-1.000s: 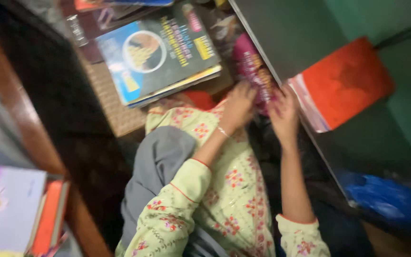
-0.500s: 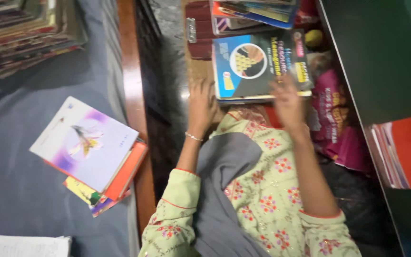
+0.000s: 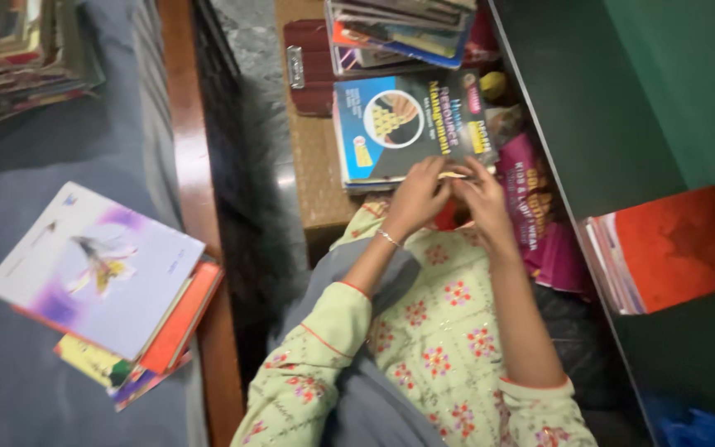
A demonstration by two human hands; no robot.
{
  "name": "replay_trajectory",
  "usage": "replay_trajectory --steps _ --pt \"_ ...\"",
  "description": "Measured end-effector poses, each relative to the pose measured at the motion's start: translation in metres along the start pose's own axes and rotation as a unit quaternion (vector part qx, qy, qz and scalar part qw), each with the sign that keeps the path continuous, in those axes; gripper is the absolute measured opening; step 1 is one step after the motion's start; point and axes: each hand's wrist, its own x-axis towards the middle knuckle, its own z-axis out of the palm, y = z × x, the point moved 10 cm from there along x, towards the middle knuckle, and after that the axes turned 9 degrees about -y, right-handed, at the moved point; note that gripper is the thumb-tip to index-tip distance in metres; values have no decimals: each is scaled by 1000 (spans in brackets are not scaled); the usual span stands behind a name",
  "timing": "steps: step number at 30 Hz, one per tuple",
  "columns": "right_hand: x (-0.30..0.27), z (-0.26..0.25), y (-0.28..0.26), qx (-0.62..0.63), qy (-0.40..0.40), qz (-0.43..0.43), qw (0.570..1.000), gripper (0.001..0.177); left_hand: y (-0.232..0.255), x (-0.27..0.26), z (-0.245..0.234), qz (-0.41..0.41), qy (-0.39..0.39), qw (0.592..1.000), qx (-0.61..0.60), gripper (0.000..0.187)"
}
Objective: The person organizes stationery and books in a cluttered room. They place colored pencils and markers into glass jars on a metal shelf and then sort through a stack of books, moving them from a bed to the shelf.
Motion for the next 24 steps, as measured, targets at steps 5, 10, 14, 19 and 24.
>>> replay_trajectory --steps 5,10,14,19,24 --pt "123 10 50 85 -17 54 995 51 -73 39 -14 -72 -29 978 193 56" --pt "244 18 87 223 39 52 973 40 -159 51 -14 -114 -71 914 382 72" --pt "312 28 121 368 140 -22 919 47 -173 44 -5 -126 -98 901 404 75" --pt "323 28 143 339 295 -66 891 65 -165 41 -6 -128 -137 898 398 75" --pt "314 22 131 230 295 -101 922 63 -154 42 -13 -132 -144 904 380 74"
